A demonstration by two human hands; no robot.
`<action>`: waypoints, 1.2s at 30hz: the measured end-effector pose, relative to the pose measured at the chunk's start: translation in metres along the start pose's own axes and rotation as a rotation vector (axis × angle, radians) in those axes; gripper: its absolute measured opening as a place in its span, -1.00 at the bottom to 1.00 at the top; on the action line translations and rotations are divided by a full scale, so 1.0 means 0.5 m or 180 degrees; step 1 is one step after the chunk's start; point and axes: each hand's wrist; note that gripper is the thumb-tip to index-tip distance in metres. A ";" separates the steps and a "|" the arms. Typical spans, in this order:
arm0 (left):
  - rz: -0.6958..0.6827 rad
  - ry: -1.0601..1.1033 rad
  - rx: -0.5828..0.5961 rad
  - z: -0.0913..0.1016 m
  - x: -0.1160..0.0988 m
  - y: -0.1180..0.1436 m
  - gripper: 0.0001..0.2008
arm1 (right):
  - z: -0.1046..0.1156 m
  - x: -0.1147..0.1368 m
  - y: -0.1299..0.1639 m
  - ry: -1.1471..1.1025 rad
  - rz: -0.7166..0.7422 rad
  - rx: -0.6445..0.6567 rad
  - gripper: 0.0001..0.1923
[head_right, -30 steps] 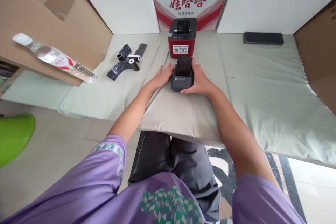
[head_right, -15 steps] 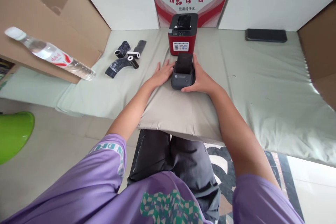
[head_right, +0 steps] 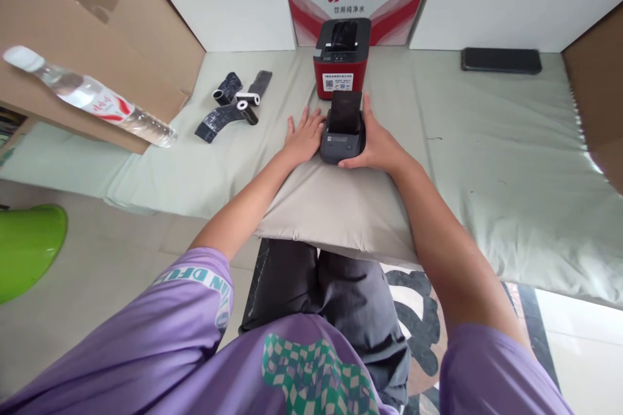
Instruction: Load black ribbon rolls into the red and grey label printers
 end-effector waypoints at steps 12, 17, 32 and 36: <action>0.0153 -0.0769 0.0172 0.033 -0.053 0.036 -0.38 | -0.003 -0.018 0.000 -0.0268 0.0265 0.0126 0.89; 0.0126 -0.0700 0.0070 0.029 -0.050 0.035 -0.39 | -0.002 -0.021 0.001 -0.0231 0.0410 0.0150 0.85; 0.0211 0.0514 -0.0622 0.015 -0.017 0.010 -0.42 | 0.005 -0.019 0.002 -0.0365 0.0045 -0.0439 -0.04; -0.0077 0.0607 -0.0739 0.003 -0.001 0.000 -0.40 | 0.001 -0.033 0.002 -0.0004 -0.0017 -0.1084 -0.09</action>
Point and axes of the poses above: each hand's wrist, its own y-axis away from the middle knuckle, its own z-axis out of the back of the hand, x = y × z, and after that the axes turned 3 degrees about -x, right-handed
